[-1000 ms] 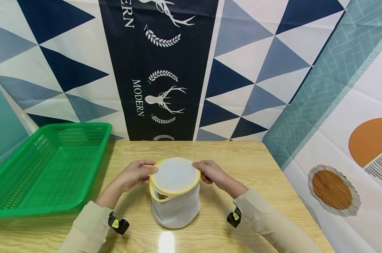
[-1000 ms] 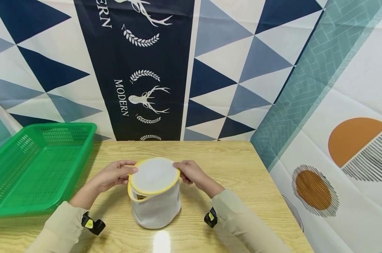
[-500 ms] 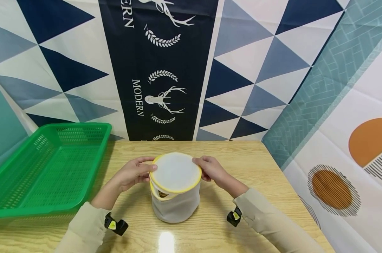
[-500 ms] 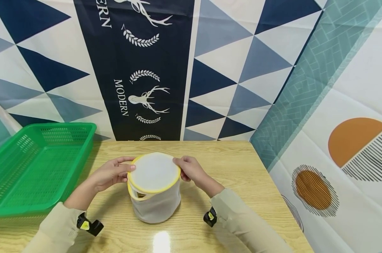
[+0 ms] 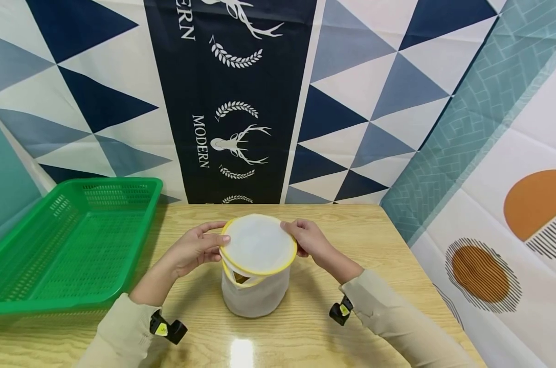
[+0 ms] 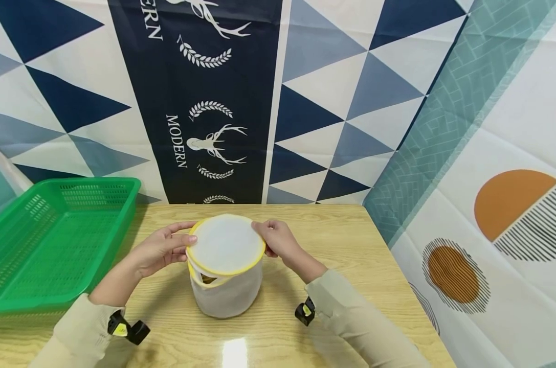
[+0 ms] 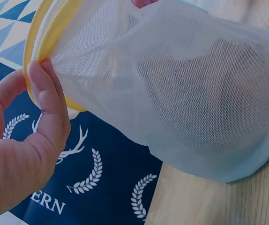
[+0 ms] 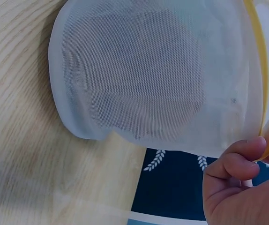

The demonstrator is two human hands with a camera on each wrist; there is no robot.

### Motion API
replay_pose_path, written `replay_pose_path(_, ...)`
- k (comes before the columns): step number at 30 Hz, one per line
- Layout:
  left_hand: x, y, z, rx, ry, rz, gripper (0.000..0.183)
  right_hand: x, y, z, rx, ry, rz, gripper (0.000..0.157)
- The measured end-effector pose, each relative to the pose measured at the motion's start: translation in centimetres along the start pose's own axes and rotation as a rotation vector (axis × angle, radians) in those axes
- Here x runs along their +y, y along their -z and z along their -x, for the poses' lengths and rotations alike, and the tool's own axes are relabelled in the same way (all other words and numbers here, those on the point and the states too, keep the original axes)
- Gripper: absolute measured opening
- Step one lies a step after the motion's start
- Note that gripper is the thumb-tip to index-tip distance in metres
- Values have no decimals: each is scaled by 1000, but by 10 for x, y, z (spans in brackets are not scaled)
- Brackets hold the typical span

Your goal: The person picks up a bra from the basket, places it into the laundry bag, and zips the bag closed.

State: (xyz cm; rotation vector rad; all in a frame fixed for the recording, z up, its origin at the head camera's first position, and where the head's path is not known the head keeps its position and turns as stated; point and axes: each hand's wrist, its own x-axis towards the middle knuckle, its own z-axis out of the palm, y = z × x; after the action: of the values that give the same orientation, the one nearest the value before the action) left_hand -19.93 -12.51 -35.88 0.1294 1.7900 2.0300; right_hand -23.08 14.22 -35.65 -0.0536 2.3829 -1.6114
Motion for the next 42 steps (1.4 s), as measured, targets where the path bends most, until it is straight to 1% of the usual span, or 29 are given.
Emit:
replay_pose_path(4, 2, -2, 2, -10, -1, 29, 69, -5, 1, 1, 13, 8, 6, 35)
replay_pose_path(11, 4, -4, 3, -40, -17, 45, 70, -10, 4, 1, 36, 6, 10, 37)
replay_pose_path(14, 4, -5, 3, -38, -19, 44, 70, -11, 5, 2, 44, 0, 3, 38)
replay_pose_path(21, 4, -5, 3, -28, -8, 35, 69, -13, 2, 8, 62, -24, -36, 32)
replay_pose_path(23, 3, -4, 3, -31, -8, 38, 67, -13, 1, 11, 64, -23, -45, 33)
replay_pose_path(26, 1, -3, 3, -39, -14, 52, 64, -12, 0, 15, 59, -16, -56, 39)
replay_pose_path(29, -1, -3, 2, -48, -37, 54, 60, -11, 1, 18, 53, -1, -64, 44)
replay_pose_path(32, -2, -3, 2, -58, -48, 64, 56, -10, 2, 22, 34, 19, -62, 46)
replay_pose_path(36, -3, -3, 1, -79, -50, 108, 52, -11, 5, 25, 3, 41, -40, 49)
replay_pose_path(42, -5, -6, 0, -95, -59, 101, 53, -9, 8, 25, -23, 28, -19, 51)
